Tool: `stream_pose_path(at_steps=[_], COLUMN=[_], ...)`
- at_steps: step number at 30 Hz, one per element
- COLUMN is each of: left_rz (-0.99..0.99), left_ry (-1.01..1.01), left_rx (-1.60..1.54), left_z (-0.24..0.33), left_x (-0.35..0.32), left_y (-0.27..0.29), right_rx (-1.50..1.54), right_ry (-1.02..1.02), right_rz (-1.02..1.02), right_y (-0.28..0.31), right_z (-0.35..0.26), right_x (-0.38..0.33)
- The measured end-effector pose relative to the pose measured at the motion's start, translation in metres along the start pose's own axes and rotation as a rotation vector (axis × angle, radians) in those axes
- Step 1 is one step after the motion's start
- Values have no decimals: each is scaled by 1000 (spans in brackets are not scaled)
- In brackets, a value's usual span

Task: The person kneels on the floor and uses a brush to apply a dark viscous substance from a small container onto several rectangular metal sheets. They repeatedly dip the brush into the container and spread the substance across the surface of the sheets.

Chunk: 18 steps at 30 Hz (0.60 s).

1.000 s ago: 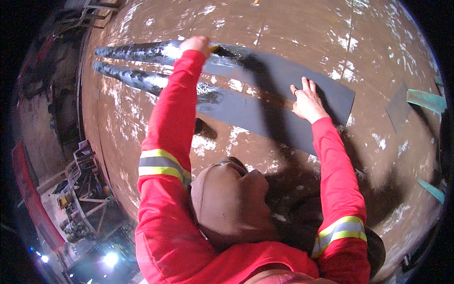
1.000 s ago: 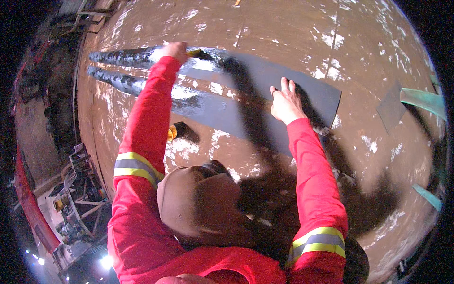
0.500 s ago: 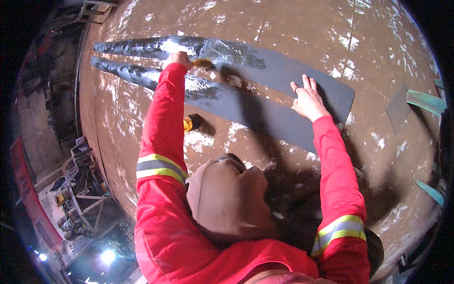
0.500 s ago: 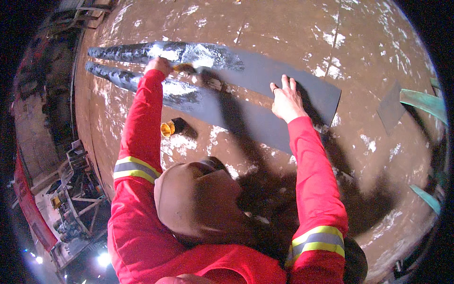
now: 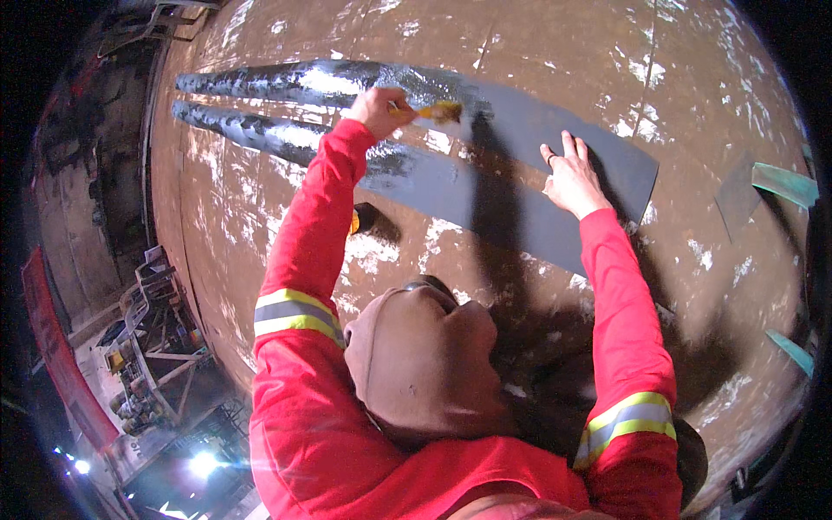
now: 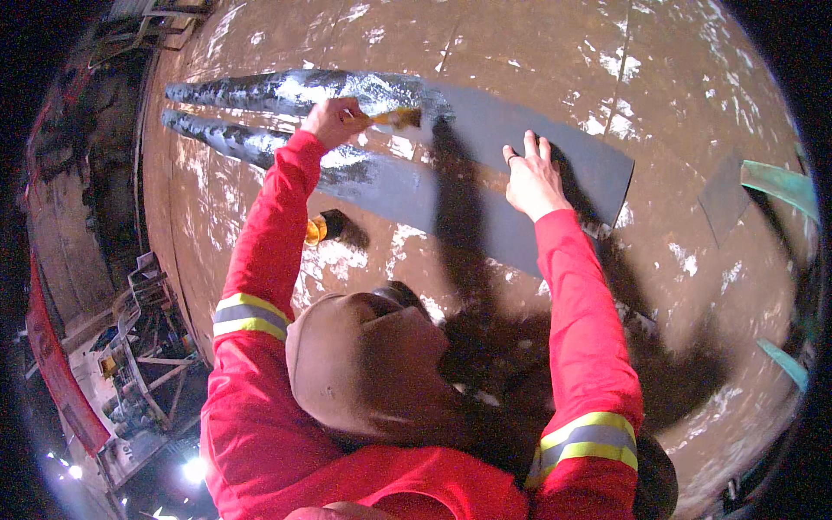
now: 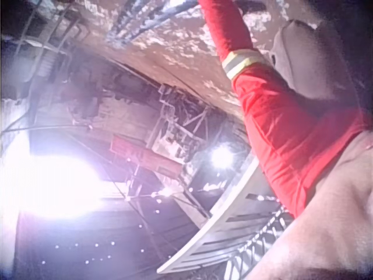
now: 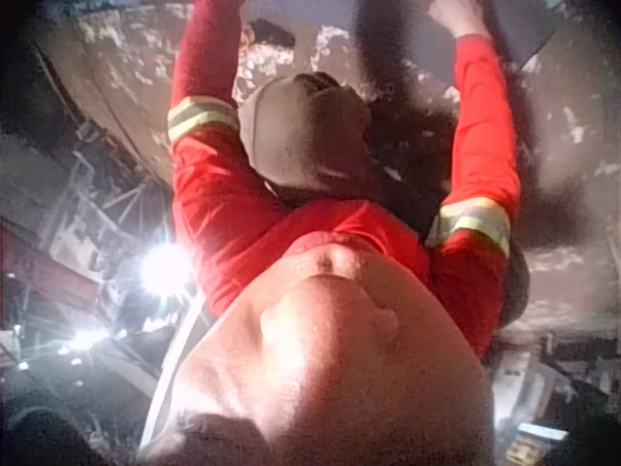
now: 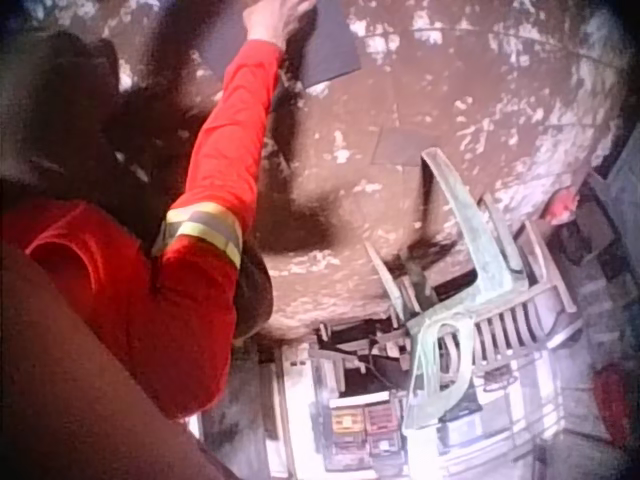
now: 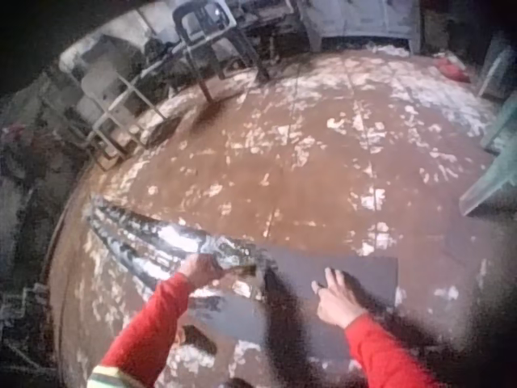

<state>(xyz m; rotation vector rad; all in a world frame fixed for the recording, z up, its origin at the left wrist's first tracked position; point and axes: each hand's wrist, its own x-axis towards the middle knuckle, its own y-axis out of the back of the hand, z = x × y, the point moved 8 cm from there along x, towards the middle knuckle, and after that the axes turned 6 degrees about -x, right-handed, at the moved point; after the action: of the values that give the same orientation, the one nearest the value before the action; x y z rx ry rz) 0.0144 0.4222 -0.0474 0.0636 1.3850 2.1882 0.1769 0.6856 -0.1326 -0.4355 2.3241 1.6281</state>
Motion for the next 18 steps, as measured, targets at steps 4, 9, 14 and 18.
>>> stream_pose_path(at_steps=[4, 9, 14, 18], left_rz=[-50, 103, 80, -5], left_ry=[379, 482, 247, 32], left_rx=[294, 619, 557, -11], left_z=[-70, -56, -3, 36], left_x=[-3, -15, -12, -25], left_y=[12, 50, -37, -51], right_rx=[-19, 40, 17, -16], right_ry=[3, 7, 0, -5], right_rz=[-14, 72, 95, 29], right_y=[2, 3, 2, 1], right_z=[0, 4, 6, 2], right_x=[-2, 1, -1, -5])
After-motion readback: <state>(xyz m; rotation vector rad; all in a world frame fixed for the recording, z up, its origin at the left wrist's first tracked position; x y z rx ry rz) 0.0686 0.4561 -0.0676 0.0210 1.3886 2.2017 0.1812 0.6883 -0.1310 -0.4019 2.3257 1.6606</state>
